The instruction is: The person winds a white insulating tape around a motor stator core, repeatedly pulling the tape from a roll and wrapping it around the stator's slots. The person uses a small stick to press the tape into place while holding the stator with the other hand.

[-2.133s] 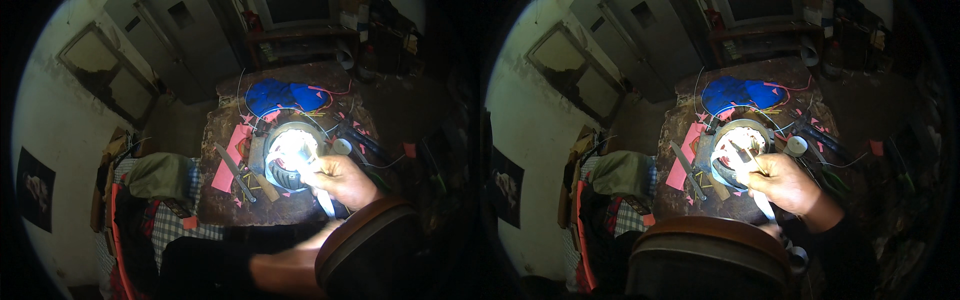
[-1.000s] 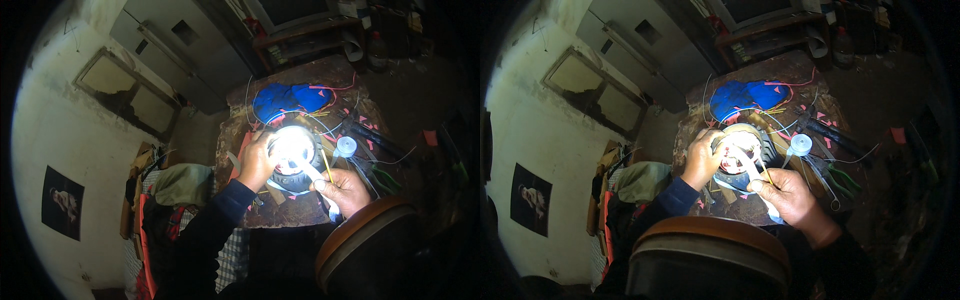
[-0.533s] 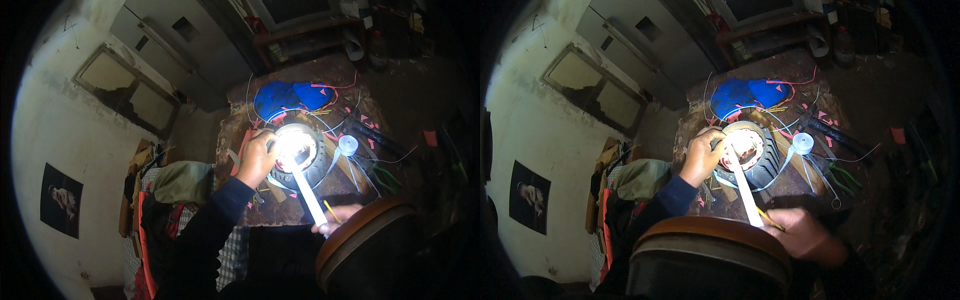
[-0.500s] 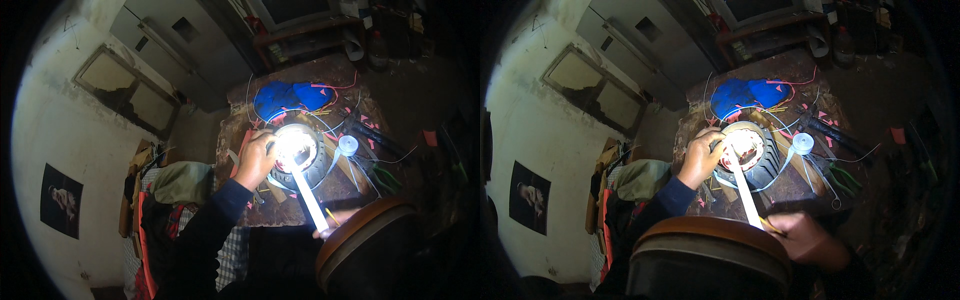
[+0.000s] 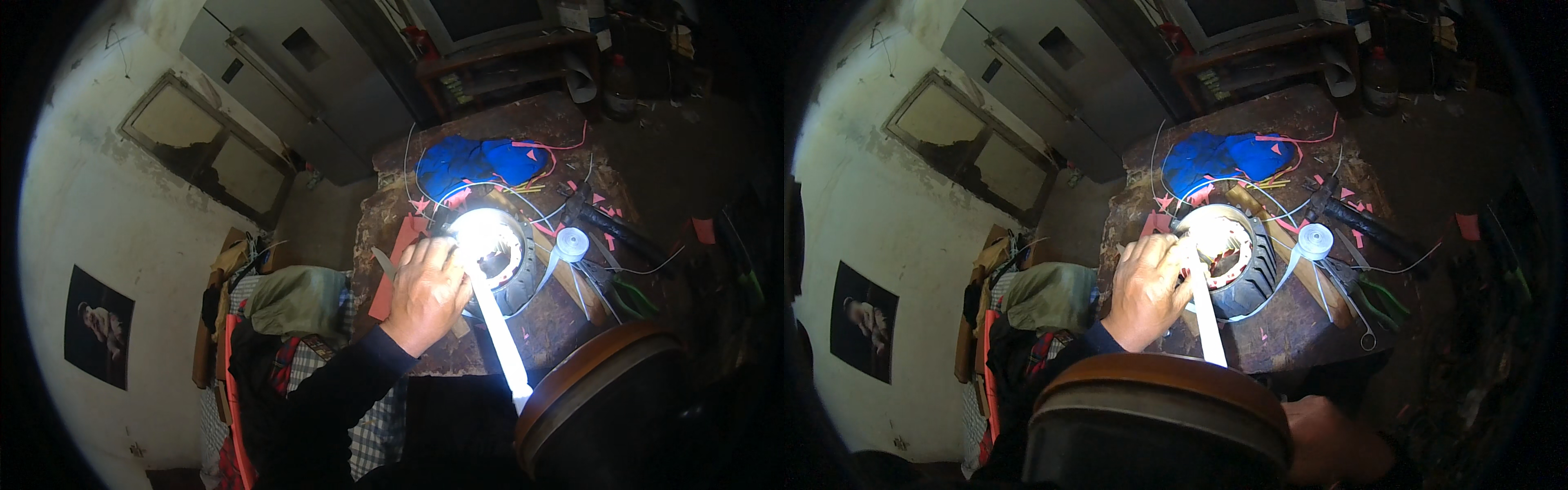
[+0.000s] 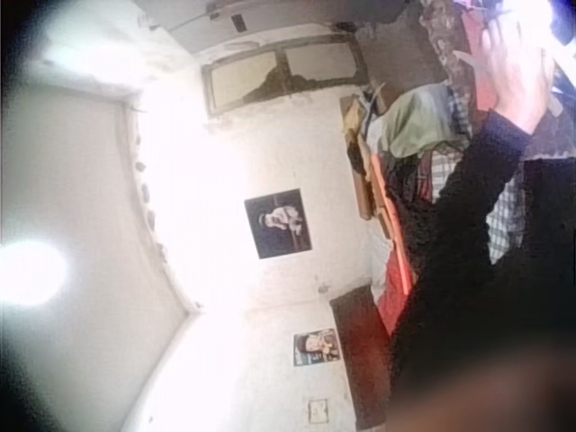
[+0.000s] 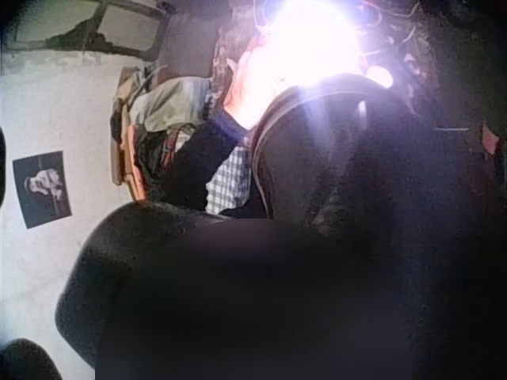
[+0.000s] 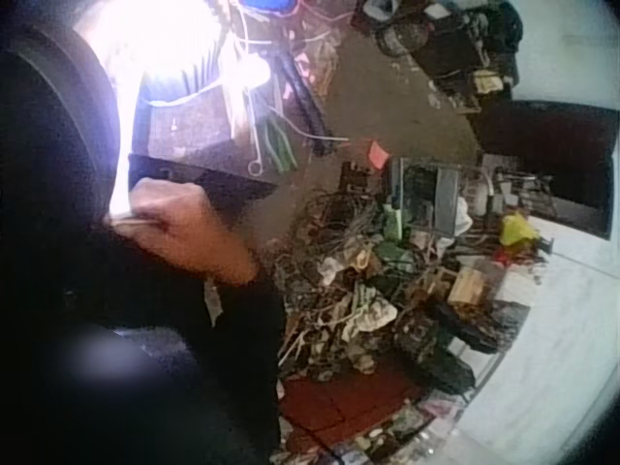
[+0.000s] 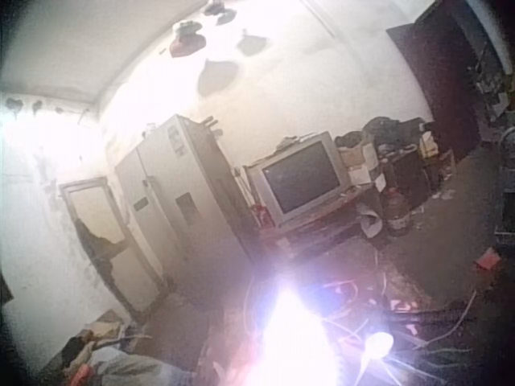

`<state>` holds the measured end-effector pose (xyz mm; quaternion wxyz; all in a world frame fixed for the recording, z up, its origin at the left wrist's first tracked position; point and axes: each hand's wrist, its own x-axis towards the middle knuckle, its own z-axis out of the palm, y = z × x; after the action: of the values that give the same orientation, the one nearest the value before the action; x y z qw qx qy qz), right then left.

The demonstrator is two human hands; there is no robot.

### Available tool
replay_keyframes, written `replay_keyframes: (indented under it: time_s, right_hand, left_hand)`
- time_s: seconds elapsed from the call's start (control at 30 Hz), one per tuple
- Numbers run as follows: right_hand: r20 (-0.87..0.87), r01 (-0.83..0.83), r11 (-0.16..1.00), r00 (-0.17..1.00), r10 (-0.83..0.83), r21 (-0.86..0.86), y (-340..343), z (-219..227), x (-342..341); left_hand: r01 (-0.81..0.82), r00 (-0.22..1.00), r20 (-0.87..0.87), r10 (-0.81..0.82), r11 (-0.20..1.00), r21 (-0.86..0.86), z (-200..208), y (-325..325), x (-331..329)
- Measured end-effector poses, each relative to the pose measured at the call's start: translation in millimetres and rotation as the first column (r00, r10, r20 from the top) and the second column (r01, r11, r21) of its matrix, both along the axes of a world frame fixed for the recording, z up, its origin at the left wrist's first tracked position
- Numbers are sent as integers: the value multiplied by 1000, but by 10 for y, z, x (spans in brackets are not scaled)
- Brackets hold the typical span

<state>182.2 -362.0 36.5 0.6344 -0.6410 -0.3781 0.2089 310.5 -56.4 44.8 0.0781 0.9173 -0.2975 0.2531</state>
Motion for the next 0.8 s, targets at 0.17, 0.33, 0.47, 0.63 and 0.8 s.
replay_keyframes:
  time_s: [0.17,0.33,0.47,0.63,0.8]
  right_hand:
    - [40,85,952,994,-102,295,335,165,-81]
    - [149,17,952,987,-66,304,250,133,-237]
    - [239,-106,947,971,32,303,139,114,-468]
    - [363,-147,988,924,118,53,97,208,-521]
    - [280,-74,985,960,27,159,29,296,-441]
  left_hand:
    - [-92,992,93,85,993,79,44,117,551]
    - [-37,994,103,27,995,95,59,228,888]
    - [86,990,101,-100,986,140,71,207,482]
    - [138,989,46,-139,990,29,39,180,0]
    - [-62,997,23,71,962,-265,-3,364,-51]
